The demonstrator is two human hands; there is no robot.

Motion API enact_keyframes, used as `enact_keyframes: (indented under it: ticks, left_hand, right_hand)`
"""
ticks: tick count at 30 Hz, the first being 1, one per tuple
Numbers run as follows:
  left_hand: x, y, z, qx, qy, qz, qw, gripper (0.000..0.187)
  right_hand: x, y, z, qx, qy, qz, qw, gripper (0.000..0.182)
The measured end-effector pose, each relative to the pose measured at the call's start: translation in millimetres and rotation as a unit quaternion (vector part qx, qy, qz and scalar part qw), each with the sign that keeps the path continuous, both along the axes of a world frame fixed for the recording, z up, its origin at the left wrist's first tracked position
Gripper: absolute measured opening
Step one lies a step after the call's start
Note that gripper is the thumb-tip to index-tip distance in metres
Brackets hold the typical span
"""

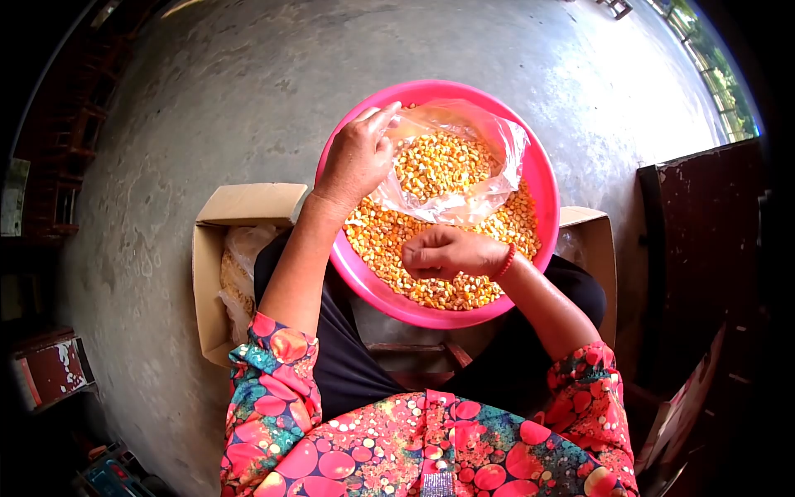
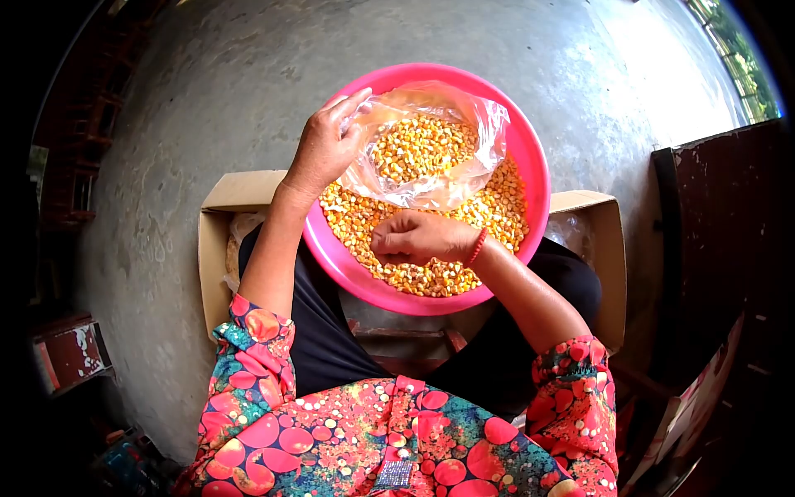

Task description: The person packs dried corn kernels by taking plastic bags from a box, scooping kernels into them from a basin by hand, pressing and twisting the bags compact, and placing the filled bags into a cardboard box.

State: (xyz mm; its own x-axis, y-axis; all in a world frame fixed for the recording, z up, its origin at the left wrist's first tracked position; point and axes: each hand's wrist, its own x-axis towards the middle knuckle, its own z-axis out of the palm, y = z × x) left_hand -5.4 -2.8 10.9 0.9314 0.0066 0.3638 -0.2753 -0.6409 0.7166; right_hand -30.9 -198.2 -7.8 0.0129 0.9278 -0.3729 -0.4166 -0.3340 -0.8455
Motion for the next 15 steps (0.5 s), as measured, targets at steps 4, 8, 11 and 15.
enact_keyframes:
  ticks: [4, 8, 11, 15]
  left_hand:
    - [-0.1, 1.0, -1.2, 0.006, -0.001, 0.001, 1.000, 0.042]
    - [0.5, 1.3, -4.7, 0.014, -0.005, 0.001, 1.000, 0.042]
    - [-0.1, -0.5, -2.4, 0.016, -0.008, 0.001, 1.000, 0.042]
    - [-1.1, -0.7, -1.1, 0.012, 0.004, 0.006, 1.000, 0.042]
  right_hand:
    - [22.1, -0.6, 40.4, -0.009, -0.005, -0.238, 0.971, 0.022]
    - [51.8, -4.5, 34.2, 0.067, -0.092, -0.475, 0.873, 0.024]
    - [65.7, -9.5, 38.0, 0.115, -0.247, -0.483, 0.832, 0.029]
    - [63.0, -11.2, 45.5, 0.064, -0.431, -0.475, 0.764, 0.027]
